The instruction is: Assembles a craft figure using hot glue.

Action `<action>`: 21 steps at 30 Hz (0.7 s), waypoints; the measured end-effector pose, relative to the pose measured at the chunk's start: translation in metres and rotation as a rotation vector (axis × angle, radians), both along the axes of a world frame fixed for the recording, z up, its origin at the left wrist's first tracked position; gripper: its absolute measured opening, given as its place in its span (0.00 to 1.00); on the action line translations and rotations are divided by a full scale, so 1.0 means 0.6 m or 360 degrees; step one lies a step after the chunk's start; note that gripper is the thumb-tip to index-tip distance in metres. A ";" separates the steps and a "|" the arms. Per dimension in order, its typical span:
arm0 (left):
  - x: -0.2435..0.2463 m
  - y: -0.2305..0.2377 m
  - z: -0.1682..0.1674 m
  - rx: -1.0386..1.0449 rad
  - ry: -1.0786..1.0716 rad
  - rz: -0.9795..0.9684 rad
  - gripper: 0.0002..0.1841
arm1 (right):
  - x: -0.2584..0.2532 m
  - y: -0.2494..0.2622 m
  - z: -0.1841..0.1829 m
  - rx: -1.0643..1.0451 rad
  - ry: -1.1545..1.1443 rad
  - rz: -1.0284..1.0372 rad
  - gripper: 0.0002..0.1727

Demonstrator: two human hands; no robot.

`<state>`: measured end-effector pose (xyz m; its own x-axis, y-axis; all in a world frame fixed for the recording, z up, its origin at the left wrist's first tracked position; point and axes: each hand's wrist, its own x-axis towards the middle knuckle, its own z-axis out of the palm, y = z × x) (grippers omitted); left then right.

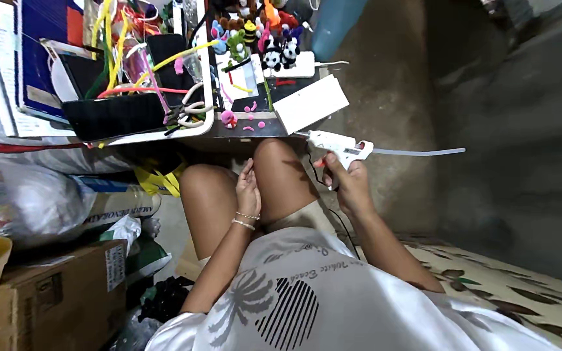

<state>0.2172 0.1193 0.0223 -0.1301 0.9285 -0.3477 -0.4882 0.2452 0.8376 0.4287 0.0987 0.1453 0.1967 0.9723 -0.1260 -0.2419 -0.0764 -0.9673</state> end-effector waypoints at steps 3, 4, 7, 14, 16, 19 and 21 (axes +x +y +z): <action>-0.025 0.000 0.046 -0.0023 -0.0263 -0.0012 0.26 | 0.002 -0.001 0.010 -0.0069 -0.0085 0.0040 0.06; -0.030 0.000 0.071 0.0009 -0.0385 -0.0035 0.27 | 0.002 -0.001 0.014 -0.0098 -0.0063 0.0062 0.07; -0.025 -0.006 0.152 0.0178 -0.0730 -0.0154 0.27 | -0.010 0.002 0.027 -0.0121 0.0222 0.0162 0.14; 0.033 -0.014 0.253 0.0477 -0.0729 -0.0265 0.24 | -0.086 0.001 0.051 -0.0107 0.0384 0.0151 0.19; 0.041 -0.011 0.262 0.0588 -0.0590 -0.0236 0.26 | -0.102 0.001 0.052 -0.0005 0.0289 0.0072 0.20; 0.049 -0.008 0.263 0.0757 -0.0327 -0.0209 0.32 | -0.114 0.005 0.052 0.0110 0.0230 0.0033 0.24; 0.053 -0.009 0.255 0.0829 -0.0204 -0.0216 0.36 | -0.117 0.008 0.048 0.0154 0.0197 0.0031 0.26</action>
<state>0.2491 0.1141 0.1754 0.0161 0.9875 0.1569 -0.5873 -0.1177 0.8008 0.3585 0.1034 0.1739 0.1664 0.9846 -0.0536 -0.3594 0.0100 -0.9331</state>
